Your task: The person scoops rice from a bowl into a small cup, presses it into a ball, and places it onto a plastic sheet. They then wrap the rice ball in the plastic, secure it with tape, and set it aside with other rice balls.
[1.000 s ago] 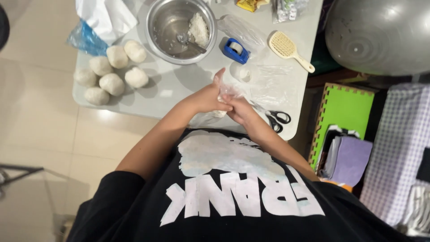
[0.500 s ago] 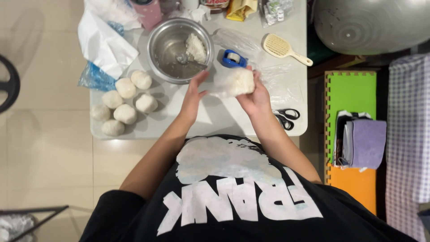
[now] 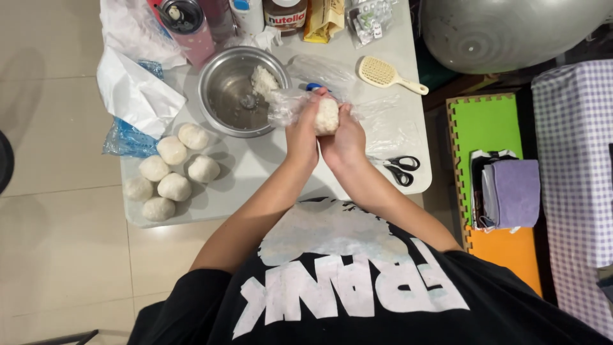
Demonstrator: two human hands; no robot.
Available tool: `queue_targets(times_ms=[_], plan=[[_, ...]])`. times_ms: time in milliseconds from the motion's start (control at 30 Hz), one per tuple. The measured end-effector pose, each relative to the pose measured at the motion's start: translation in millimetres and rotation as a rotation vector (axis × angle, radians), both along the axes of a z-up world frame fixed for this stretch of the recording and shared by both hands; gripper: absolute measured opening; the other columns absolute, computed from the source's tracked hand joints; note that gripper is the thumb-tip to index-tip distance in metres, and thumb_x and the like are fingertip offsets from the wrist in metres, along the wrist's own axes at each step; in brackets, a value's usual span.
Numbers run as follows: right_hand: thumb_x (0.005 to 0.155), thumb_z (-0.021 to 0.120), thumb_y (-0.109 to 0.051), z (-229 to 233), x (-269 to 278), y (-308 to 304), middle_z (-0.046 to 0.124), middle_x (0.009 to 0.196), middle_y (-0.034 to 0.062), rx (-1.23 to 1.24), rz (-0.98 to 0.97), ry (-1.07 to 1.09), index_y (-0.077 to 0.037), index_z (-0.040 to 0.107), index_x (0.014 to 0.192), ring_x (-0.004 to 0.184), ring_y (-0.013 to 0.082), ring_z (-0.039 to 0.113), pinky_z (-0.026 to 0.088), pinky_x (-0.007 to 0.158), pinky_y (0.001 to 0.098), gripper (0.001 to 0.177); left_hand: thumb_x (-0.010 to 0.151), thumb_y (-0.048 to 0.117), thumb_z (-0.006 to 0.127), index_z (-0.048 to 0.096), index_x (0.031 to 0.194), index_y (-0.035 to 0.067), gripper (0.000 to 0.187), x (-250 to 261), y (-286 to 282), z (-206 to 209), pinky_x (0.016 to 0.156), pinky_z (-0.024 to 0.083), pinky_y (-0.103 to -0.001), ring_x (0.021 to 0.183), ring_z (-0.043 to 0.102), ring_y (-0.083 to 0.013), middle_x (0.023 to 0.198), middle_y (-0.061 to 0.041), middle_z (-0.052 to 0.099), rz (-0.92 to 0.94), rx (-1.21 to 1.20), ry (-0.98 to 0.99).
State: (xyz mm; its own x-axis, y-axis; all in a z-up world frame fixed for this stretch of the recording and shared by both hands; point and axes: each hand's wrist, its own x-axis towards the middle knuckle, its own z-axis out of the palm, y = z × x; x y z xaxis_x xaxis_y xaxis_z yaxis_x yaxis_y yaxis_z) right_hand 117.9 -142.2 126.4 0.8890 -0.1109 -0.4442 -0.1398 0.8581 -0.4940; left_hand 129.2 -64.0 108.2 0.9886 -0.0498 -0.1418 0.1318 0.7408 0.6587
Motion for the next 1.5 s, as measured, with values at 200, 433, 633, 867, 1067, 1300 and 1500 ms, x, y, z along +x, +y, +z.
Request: queue_targets(times_ms=[200, 433, 633, 867, 1067, 1300, 1500], plan=[[0.115, 0.032, -0.019, -4.5, -4.6, 6.8, 0.061, 0.124, 0.0180, -0.552, -0.175, -0.233, -0.005, 0.047, 0.118, 0.113, 0.0257, 0.064, 0.054, 0.102, 0.0407, 0.020, 0.102, 0.021, 0.061, 0.065, 0.123, 0.001, 0.030, 4.5, -7.2, -0.7, 0.092, 0.055, -0.035, 0.106, 0.067, -0.0200, 0.116, -0.009, 0.069, -0.010, -0.200, 0.231], [0.115, 0.034, -0.017, -1.4, -4.1, 1.0, 0.060, 0.112, 0.0119, -0.799, -0.171, -0.468, -0.007, 0.041, 0.115, 0.108, 0.0228, 0.060, 0.052, 0.099, 0.0382, 0.012, 0.100, 0.032, 0.046, 0.060, 0.119, 0.010, 0.032, 16.2, 5.7, 11.0, 0.088, 0.055, -0.044, 0.104, 0.066, -0.0253, 0.114, -0.008, 0.067, -0.236, -0.374, 0.604], [0.119, 0.036, -0.016, -53.6, 29.5, -24.9, 0.052, 0.084, 0.0074, -0.149, -0.225, -0.415, -0.008, 0.045, 0.103, 0.090, 0.0274, 0.057, 0.053, 0.091, 0.0465, 0.019, 0.113, 0.016, 0.045, 0.055, 0.106, 0.003, 0.017, -6.3, -3.9, -19.1, 0.104, 0.052, -0.044, 0.113, 0.063, -0.0258, 0.120, -0.012, 0.066, 0.079, -0.024, -0.088], [0.109, 0.027, -0.024, -39.2, 21.9, -7.4, 0.062, 0.091, 0.0102, 0.270, -0.022, 0.219, -0.009, 0.053, 0.096, 0.085, 0.0260, 0.064, 0.057, 0.085, 0.0434, 0.033, 0.115, 0.015, 0.045, 0.049, 0.105, 0.003, 0.016, -20.6, 9.4, 15.8, 0.104, 0.053, -0.038, 0.099, 0.066, -0.0203, 0.096, -0.012, 0.068, 0.111, 0.325, -0.541], [0.106, 0.032, -0.018, -65.5, 21.9, -6.1, 0.058, 0.083, 0.0087, 0.148, -0.134, 0.127, -0.012, 0.045, 0.089, 0.079, 0.0263, 0.062, 0.059, 0.082, 0.0461, 0.022, 0.115, 0.019, 0.043, 0.049, 0.105, 0.004, 0.019, -11.3, 4.0, -15.3, 0.093, 0.056, -0.039, 0.093, 0.066, -0.0223, 0.095, -0.012, 0.064, 0.132, 0.155, -0.334], [0.112, 0.035, -0.009, 15.5, -16.6, 21.7, 0.064, 0.092, 0.0132, -1.016, -0.092, -0.789, -0.005, 0.034, 0.113, 0.100, 0.0260, 0.064, 0.053, 0.098, 0.0398, 0.003, 0.109, 0.035, 0.027, 0.056, 0.113, 0.009, 0.039, 27.7, 31.8, -38.5, 0.094, 0.055, -0.048, 0.103, 0.066, -0.0292, 0.110, -0.013, 0.066, -0.382, -0.485, 0.558], [0.118, 0.037, -0.010, -102.0, 14.8, 6.5, 0.062, 0.088, 0.0165, -0.645, -0.264, -0.441, -0.005, 0.041, 0.119, 0.089, 0.0285, 0.062, 0.054, 0.091, 0.0437, 0.007, 0.111, 0.030, 0.029, 0.059, 0.120, 0.003, 0.042, 11.9, 9.3, -63.5, 0.095, 0.052, -0.048, 0.105, 0.065, -0.0296, 0.113, -0.014, 0.068, -0.093, -0.100, 0.518]])
